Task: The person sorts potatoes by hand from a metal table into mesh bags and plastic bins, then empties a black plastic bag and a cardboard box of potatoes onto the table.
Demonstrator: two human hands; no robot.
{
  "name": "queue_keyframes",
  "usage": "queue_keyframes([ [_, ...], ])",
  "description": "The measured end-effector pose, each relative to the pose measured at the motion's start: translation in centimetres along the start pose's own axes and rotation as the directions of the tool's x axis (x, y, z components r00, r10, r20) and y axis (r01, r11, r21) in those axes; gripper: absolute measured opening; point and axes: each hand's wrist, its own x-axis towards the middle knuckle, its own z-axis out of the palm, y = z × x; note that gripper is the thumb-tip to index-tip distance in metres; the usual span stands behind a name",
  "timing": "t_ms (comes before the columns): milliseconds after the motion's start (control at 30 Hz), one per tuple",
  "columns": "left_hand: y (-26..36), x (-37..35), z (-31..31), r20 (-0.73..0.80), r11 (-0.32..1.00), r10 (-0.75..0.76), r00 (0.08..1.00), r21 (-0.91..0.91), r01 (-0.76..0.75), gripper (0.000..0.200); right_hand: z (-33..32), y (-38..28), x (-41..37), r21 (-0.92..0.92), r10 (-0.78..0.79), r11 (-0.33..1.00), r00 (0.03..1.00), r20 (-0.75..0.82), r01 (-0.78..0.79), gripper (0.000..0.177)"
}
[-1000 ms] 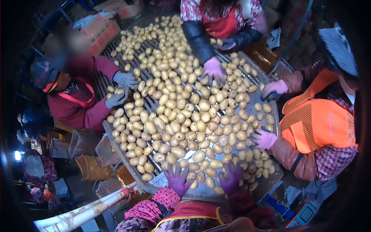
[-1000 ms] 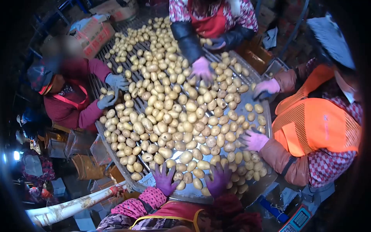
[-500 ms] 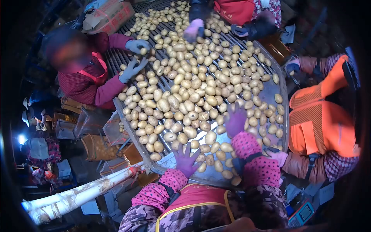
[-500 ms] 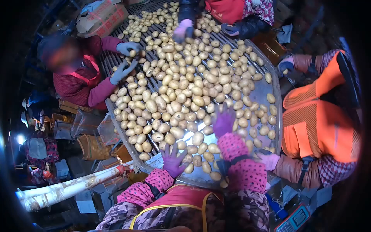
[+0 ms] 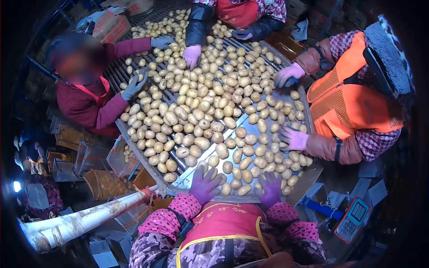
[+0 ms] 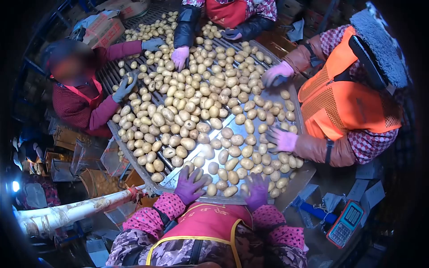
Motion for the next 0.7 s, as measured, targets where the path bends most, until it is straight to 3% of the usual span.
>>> queue_keyframes([
  [133, 1.7, 2.1, 0.8, 0.057, 0.999, 0.037, 0.998, 0.033, -0.039, 0.063, 2.4, -0.9, 0.2, 0.224, 0.241, 0.947, 0.97, -0.025, -0.23, 0.055],
  [167, 1.8, 2.3, 1.5, 0.035, 1.0, 0.016, 0.999, 0.008, -0.016, 0.063, 1.0, -2.0, 1.7, 0.551, 0.345, 0.771, 0.937, 0.062, -0.32, 0.05],
  [267, 1.8, 2.1, 1.5, 0.016, 1.0, 0.028, 0.999, -0.013, -0.028, 0.061, 2.4, -2.5, 5.2, 0.335, 0.164, 0.942, 0.913, -0.372, -0.032, 0.044],
  [367, 1.3, 0.5, 1.1, -0.047, 0.994, 0.052, 0.998, -0.092, -0.056, 0.06, 2.7, 0.8, 8.9, 0.085, -0.082, 0.988, 0.894, -0.441, 0.132, 0.034],
  [433, 0.4, -0.4, 1.8, -0.123, 0.988, 0.001, 0.992, -0.154, -0.021, 0.054, 2.0, -0.5, 12.1, 0.369, 0.077, 0.928, 0.95, -0.302, 0.042, 0.026],
  [500, 0.2, -1.4, 1.9, -0.132, 0.905, -0.239, 0.962, -0.39, 0.171, 0.048, 0.5, -3.3, 14.1, 0.603, 0.206, 0.792, 0.973, -0.108, -0.101, 0.022],
  [533, 0.0, -1.6, 2.0, -0.124, 0.829, -0.356, 0.926, -0.5, 0.252, 0.045, -1.8, -6.2, 14.9, 0.646, 0.15, 0.745, 0.985, 0.08, -0.165, 0.019],
  [567, -0.4, -2.2, 2.9, -0.239, 0.841, -0.4, 0.885, -0.479, 0.251, 0.038, 1.0, -6.7, 16.2, 0.491, -0.056, 0.863, 0.989, -0.137, 0.116, 0.022],
  [600, -0.6, -2.4, 3.3, -0.249, 0.796, -0.469, 0.847, -0.535, 0.283, 0.037, 4.0, -7.1, 17.5, 0.268, -0.291, 0.887, 0.906, -0.308, 0.377, 0.027],
  [667, -0.7, -2.4, 3.7, -0.259, 0.697, -0.59, 0.765, -0.641, 0.321, 0.035, 5.6, -9.4, 18.6, 0.077, -0.375, 0.905, 0.871, -0.317, 0.418, 0.038],
  [700, -0.6, -2.4, 3.4, -0.235, 0.65, -0.65, 0.723, -0.665, 0.368, 0.032, 5.8, -9.8, 19.3, 0.054, -0.349, 0.925, 0.899, -0.266, 0.375, 0.042],
])
